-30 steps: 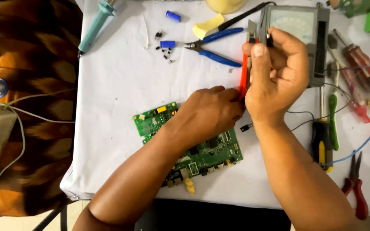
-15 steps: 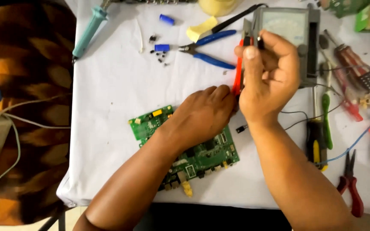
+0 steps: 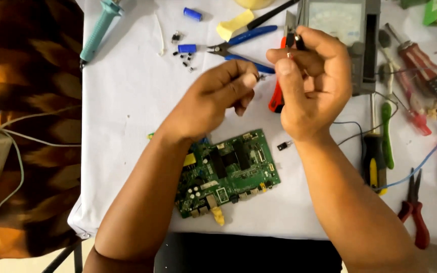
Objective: Repairing a circuit board by stripping wires and soldering them to the board
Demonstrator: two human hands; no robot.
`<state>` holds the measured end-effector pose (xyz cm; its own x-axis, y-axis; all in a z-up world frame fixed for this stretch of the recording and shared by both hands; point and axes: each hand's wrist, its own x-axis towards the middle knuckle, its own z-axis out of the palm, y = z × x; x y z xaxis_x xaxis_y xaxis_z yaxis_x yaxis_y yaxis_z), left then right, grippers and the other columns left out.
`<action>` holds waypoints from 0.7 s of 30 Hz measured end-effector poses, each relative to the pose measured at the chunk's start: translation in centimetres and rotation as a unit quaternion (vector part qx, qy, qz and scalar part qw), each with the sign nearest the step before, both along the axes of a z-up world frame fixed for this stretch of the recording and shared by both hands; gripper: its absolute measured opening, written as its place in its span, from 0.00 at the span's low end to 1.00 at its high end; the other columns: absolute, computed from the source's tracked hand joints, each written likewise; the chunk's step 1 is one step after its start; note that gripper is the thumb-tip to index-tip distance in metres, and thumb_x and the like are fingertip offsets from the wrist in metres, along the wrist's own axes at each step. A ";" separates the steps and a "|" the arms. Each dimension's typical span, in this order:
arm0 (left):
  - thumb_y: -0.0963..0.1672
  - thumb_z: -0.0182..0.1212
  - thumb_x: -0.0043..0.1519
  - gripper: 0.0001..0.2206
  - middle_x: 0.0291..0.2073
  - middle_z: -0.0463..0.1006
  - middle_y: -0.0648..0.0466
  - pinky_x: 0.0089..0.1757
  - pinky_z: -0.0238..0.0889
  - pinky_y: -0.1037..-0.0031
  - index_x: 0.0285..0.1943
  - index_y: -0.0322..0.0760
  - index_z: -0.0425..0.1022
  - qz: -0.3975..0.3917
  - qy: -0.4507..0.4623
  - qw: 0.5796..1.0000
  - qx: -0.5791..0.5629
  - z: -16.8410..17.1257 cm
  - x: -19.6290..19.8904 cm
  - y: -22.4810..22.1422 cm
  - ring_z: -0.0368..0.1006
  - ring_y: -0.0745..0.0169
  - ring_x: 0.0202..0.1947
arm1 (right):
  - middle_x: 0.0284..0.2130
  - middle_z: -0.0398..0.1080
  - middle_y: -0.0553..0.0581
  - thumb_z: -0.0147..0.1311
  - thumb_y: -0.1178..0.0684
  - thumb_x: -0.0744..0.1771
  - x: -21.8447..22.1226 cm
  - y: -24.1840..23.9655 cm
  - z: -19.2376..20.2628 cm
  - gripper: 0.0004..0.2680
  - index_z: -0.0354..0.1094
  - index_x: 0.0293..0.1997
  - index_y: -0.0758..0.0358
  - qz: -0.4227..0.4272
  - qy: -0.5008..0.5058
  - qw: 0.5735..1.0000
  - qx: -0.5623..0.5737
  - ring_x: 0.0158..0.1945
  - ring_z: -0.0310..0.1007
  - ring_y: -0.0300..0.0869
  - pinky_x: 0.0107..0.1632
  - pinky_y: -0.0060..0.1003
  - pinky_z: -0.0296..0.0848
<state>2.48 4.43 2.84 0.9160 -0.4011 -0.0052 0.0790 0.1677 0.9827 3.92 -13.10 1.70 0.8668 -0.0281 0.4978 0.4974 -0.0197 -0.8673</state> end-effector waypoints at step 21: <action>0.48 0.53 0.69 0.10 0.30 0.69 0.57 0.36 0.64 0.78 0.45 0.38 0.71 0.037 0.049 0.996 -0.068 0.4 0.0 0.3 0.66 0.69 0.32 | 0.47 0.75 0.75 0.58 0.67 0.70 -0.2 0.2 0.3 0.16 0.56 0.64 0.75 0.087 -0.033 0.994 -0.048 0.51 0.80 0.52 0.56 0.36 0.79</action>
